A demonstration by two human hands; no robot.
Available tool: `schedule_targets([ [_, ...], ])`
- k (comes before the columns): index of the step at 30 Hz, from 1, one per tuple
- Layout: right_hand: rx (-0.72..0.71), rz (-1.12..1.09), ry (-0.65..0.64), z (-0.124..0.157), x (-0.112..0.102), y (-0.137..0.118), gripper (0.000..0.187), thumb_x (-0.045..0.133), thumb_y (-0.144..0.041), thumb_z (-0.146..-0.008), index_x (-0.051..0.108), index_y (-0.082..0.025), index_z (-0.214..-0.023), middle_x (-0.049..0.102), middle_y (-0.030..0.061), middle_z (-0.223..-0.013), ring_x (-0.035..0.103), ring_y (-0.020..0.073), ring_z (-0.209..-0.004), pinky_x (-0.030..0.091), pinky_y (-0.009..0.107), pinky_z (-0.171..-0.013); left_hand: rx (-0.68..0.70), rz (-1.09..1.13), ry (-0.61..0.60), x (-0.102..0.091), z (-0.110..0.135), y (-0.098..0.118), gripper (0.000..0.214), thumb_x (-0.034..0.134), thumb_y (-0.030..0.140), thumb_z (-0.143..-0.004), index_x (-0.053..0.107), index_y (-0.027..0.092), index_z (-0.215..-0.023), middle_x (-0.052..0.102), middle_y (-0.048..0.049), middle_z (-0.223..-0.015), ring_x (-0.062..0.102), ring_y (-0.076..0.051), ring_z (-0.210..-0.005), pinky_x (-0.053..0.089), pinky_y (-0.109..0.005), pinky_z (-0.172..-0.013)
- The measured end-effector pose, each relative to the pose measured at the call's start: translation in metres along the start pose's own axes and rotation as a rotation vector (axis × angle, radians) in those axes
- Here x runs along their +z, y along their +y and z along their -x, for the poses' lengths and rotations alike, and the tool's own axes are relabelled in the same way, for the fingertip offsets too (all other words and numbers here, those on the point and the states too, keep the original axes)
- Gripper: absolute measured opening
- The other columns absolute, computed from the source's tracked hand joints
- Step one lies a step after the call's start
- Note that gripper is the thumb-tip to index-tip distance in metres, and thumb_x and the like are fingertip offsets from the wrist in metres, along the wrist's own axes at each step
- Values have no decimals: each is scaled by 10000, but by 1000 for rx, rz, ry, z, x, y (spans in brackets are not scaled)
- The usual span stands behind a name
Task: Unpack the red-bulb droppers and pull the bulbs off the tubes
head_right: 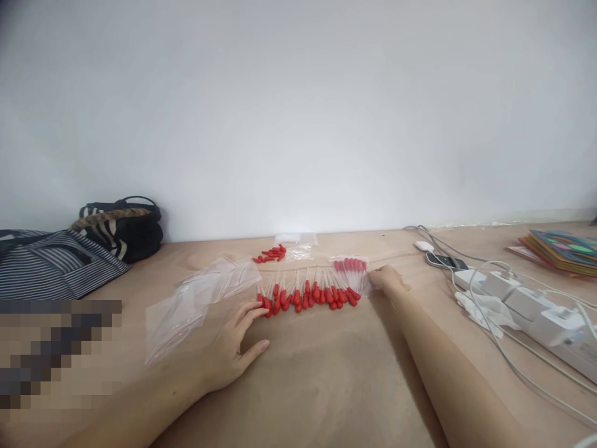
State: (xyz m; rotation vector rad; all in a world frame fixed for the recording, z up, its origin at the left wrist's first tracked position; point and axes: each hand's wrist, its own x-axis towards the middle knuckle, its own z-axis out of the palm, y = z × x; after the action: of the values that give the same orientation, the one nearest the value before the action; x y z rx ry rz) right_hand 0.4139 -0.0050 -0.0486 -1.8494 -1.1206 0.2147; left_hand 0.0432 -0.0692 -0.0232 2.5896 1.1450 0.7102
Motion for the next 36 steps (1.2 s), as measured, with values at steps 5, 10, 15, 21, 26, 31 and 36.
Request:
schedule_targets([
  [5,-25,-226,61,0,-10,-17,217,524,-402,-700,489,-189,-682,569,35,-655,579,176,-638,440,292,-575,1,12,1,-1,-1,1,380,543,263,-770,471,219,-1141,437,-97,-1230,397,-272,-1179,356,-469,-984],
  [10,-122,-509,150,19,-8,-66,363,413,-573,-747,399,-214,-798,543,22,-828,557,122,-647,457,262,-564,3,112,88,0,-4,-5,313,537,257,-775,511,226,-1085,466,-86,-1197,401,-266,-1170,338,-479,-986],
  [15,-81,-753,-131,105,18,-108,360,484,-568,-727,398,-219,-714,426,-55,-588,443,97,-509,373,216,-459,-149,643,23,3,-11,-2,393,439,413,-847,432,195,-1174,550,-97,-1101,554,-206,-985,452,-381,-871],
  [21,-246,-742,-659,193,26,-114,309,533,-486,-755,384,-215,-741,462,-50,-640,437,84,-548,368,214,-512,-254,1005,-186,-9,-10,13,533,485,544,-786,438,205,-1194,602,-74,-1069,571,-218,-969,457,-371,-837],
  [26,-368,-454,-546,175,17,-101,251,546,-428,-762,444,-200,-736,517,-28,-646,457,98,-571,349,227,-527,-195,746,-435,-32,-12,-1,443,566,488,-746,563,187,-1070,649,-30,-920,585,-204,-877,462,-312,-761],
  [31,-636,-107,-526,157,16,-96,181,511,-316,-797,564,-204,-664,586,-19,-640,504,127,-666,328,320,-720,-92,356,-457,-38,-13,-15,300,553,330,-773,598,208,-1043,645,-20,-913,582,-183,-816,448,-284,-732],
  [36,-682,54,-555,169,16,-100,185,495,-266,-803,616,-238,-666,615,-16,-667,500,151,-728,287,343,-735,-52,130,-232,-36,-7,-1,351,564,300,-766,552,252,-1114,591,-44,-1043,544,-201,-931,438,-320,-811],
])
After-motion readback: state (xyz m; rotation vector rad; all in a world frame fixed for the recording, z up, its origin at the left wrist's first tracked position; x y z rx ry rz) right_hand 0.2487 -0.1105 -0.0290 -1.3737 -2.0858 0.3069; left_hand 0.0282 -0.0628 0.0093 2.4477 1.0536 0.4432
